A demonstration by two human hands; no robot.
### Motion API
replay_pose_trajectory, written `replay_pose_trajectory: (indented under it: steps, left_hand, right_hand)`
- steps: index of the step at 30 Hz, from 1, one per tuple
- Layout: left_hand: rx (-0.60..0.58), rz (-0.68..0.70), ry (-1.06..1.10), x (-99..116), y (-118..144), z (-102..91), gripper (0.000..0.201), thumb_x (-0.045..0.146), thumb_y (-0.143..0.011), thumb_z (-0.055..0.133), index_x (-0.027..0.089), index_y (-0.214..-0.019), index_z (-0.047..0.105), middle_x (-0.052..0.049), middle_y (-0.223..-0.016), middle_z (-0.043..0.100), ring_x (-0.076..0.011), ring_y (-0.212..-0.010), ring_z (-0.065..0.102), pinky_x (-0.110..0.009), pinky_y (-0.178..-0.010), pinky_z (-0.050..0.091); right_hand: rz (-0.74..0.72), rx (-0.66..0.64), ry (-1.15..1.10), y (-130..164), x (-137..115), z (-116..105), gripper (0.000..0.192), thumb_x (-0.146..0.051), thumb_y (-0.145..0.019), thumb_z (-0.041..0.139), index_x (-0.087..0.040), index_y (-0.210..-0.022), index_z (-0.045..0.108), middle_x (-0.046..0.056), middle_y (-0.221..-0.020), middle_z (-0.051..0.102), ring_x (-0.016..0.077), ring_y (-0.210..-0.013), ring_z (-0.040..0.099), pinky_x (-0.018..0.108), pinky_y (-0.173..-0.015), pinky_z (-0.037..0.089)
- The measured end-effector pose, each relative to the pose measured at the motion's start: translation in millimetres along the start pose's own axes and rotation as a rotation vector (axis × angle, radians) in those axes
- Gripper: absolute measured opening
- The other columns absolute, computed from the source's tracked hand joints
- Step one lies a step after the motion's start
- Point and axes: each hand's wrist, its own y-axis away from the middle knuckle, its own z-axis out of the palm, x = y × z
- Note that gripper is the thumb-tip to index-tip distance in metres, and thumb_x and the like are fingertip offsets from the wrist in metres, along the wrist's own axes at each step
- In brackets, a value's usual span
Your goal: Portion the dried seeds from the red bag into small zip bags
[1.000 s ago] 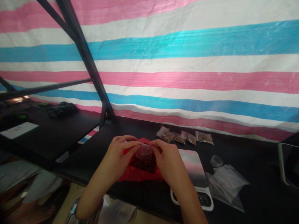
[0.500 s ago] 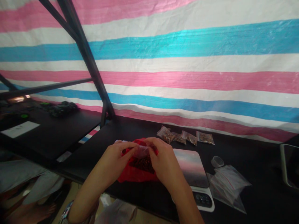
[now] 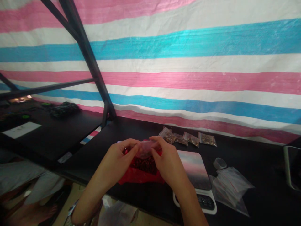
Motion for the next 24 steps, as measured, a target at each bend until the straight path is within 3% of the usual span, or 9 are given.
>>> replay_pose_trajectory:
  steps: [3, 8, 11, 15, 24]
  left_hand:
    - [-0.01, -0.007, -0.113, -8, -2, -1.0, 0.026, 0.027, -0.097, 0.062, 0.02, -0.114, 0.081, -0.008, -0.107, 0.083, -0.0282, -0.098, 0.073, -0.04, -0.09, 0.051]
    - [-0.042, 0.053, -0.358, -18, -5, -1.6, 0.022, 0.017, -0.098, 0.061, 0.022, -0.098, 0.083, -0.008, -0.1, 0.081, -0.029, -0.097, 0.07, -0.04, -0.087, 0.048]
    - [-0.054, 0.089, -0.39, -16, -4, -1.5, 0.023, 0.014, -0.098, 0.063, 0.023, -0.099, 0.084, -0.007, -0.103, 0.081, -0.0291, -0.099, 0.069, -0.042, -0.094, 0.047]
    - [-0.063, 0.092, -0.441, -12, -4, -1.9, 0.024, 0.016, -0.099, 0.063, 0.024, -0.095, 0.085, -0.007, -0.099, 0.08, -0.0302, -0.098, 0.069, -0.043, -0.094, 0.047]
    - [-0.049, 0.099, -0.409, -9, -4, -1.7, 0.023, 0.02, -0.097, 0.062, 0.024, -0.095, 0.084, -0.007, -0.099, 0.08, -0.0315, -0.098, 0.067, -0.046, -0.095, 0.046]
  right_hand:
    - [-0.008, 0.019, 0.021, -1, 2, 0, 0.04, -0.007, -0.089, 0.063, -0.023, -0.125, 0.073, 0.001, -0.095, 0.081, 0.0202, -0.092, 0.077, 0.034, -0.093, 0.055]
    - [0.009, 0.01, 0.048, -1, 1, 2, 0.041, -0.007, -0.089, 0.066, -0.022, -0.126, 0.073, 0.001, -0.091, 0.08, 0.0202, -0.087, 0.076, 0.033, -0.087, 0.056]
    - [0.015, 0.011, 0.097, -1, 2, 3, 0.041, -0.008, -0.091, 0.066, -0.022, -0.129, 0.073, 0.002, -0.095, 0.081, 0.0217, -0.09, 0.077, 0.035, -0.089, 0.056]
    - [-0.055, 0.007, 0.154, 2, 4, 5, 0.046, -0.004, -0.09, 0.063, -0.023, -0.131, 0.074, 0.005, -0.112, 0.083, 0.0249, -0.111, 0.075, 0.041, -0.104, 0.053]
    - [-0.08, 0.091, 0.166, 3, 6, 2, 0.038, -0.016, -0.09, 0.063, -0.027, -0.124, 0.077, 0.004, -0.105, 0.083, 0.0266, -0.107, 0.076, 0.045, -0.102, 0.053]
